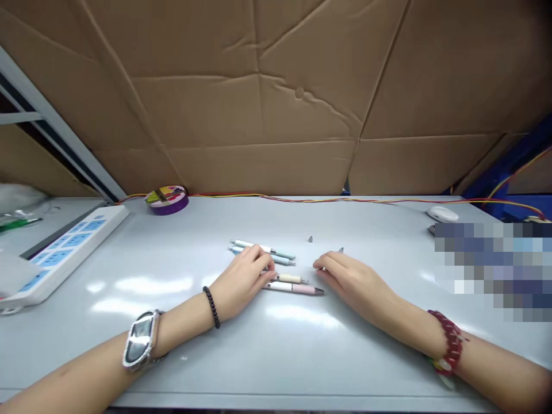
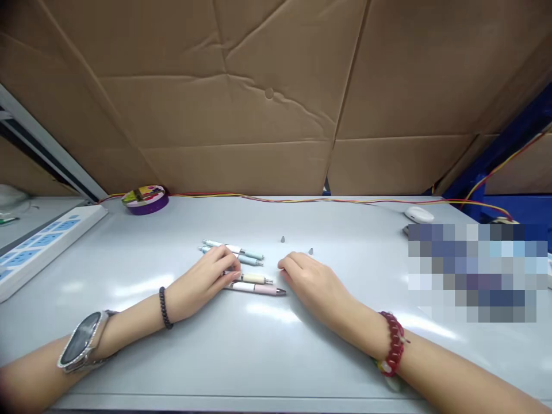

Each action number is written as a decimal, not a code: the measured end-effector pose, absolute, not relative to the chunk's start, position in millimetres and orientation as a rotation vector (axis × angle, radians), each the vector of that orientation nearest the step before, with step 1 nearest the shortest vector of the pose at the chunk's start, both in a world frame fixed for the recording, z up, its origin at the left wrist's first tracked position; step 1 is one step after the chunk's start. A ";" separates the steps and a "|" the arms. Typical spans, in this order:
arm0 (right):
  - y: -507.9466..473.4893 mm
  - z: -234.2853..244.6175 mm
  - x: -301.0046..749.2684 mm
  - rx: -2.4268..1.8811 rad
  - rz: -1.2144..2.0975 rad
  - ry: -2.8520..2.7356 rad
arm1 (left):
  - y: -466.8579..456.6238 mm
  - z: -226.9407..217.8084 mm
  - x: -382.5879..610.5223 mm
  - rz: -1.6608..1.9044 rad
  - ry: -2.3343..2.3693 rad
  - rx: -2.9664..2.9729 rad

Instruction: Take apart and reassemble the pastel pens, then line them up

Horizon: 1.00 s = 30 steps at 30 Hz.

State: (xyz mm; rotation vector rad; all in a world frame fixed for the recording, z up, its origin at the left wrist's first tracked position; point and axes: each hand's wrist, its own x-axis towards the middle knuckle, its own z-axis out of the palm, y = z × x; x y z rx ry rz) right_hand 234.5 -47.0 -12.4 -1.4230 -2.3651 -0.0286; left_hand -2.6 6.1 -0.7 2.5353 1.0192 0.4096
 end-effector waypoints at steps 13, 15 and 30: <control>-60.4 -1.8 227.5 -0.893 0.100 -1.877 | -5.2 10.8 2.9 0.636 0.963 2.526; -60.2 -3.6 227.2 -0.917 0.133 -1.880 | -7.3 11.7 2.9 0.633 0.933 2.562; -58.9 -7.6 228.1 -0.874 0.149 -1.981 | -9.6 9.5 -0.4 0.668 0.851 2.575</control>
